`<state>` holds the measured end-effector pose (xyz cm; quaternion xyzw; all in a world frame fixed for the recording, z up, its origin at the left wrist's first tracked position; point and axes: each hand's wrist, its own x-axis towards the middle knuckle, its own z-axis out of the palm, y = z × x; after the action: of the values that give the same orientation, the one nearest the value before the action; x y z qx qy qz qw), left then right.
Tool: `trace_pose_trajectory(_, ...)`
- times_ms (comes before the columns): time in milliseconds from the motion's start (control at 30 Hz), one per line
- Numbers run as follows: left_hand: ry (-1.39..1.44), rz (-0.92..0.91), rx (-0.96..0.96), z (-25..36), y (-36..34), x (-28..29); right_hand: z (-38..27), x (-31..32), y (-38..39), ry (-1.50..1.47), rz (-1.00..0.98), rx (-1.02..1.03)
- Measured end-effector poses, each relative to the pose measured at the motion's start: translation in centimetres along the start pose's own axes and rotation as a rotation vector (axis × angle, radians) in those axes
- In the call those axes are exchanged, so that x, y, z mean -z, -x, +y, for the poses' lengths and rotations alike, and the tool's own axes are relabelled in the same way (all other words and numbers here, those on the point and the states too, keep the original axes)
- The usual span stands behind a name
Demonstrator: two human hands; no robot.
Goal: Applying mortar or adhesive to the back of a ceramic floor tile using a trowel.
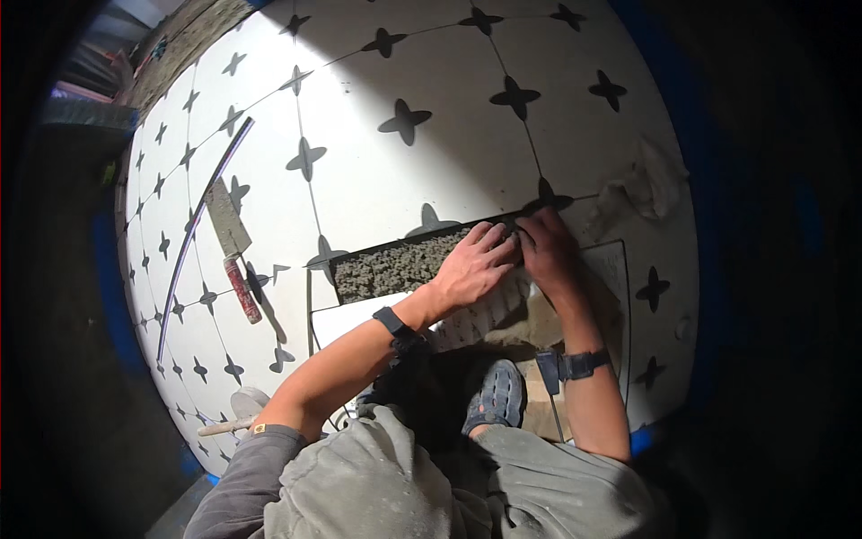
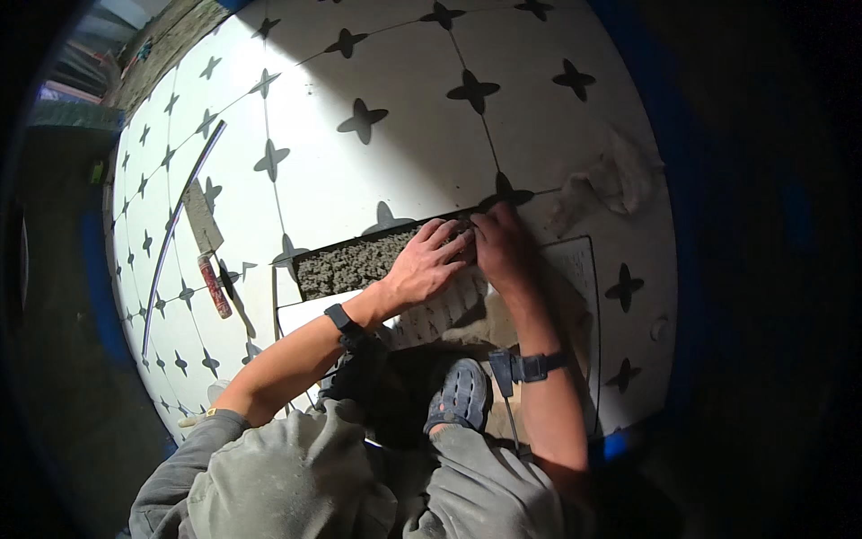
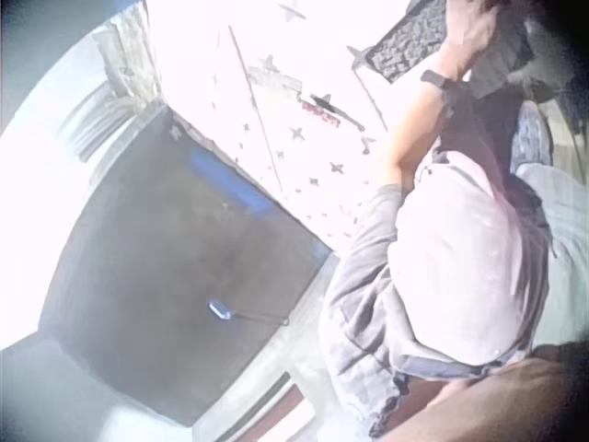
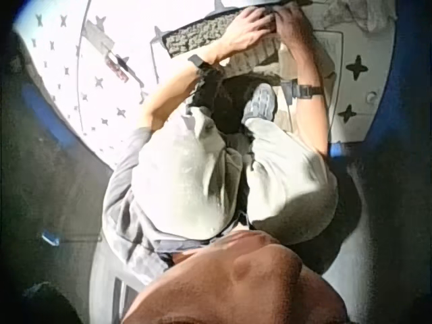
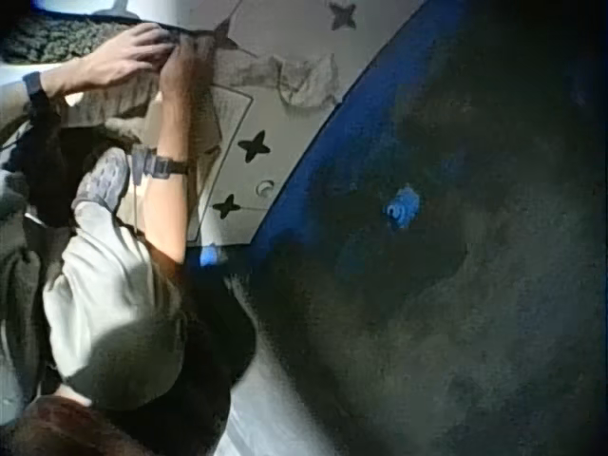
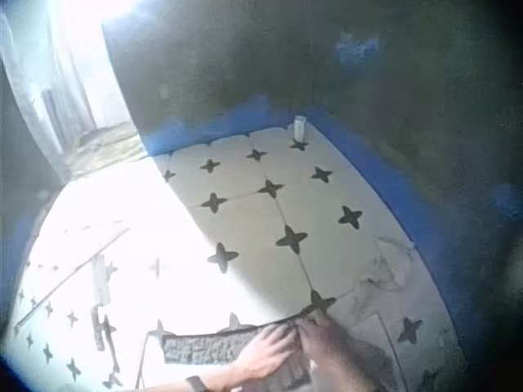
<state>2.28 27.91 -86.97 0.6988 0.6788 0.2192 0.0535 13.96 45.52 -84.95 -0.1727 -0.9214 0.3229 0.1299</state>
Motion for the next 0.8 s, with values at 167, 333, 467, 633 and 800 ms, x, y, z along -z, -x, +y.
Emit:
trace_pose_trajectory(167, -0.018, 0.088, 0.186, -1.1, 1.5, 1.6, -0.2, 0.6, 0.4, -0.005, 0.190, -0.012)
trace_pose_trajectory(333, 0.047, 0.379, 0.367, -1.7, 5.3, 6.4, -2.5, 0.9, 2.3, -0.029, -0.019, -0.027)
trace_pose_trajectory(467, 0.013, 0.325, 0.444, -2.5, 11.3, 8.6, -2.3, -1.1, 2.7, -0.012, -0.128, -0.036)
trace_pose_trajectory(633, -0.014, 0.315, 0.530, -1.3, 15.4, 9.3, -3.4, -1.9, 0.9, -0.020, -0.075, 0.060)
trace_pose_trajectory(800, 0.009, 0.067, 0.389, -1.2, 13.1, 8.3, -7.1, -3.6, -0.3, 0.064, -0.303, 0.206)
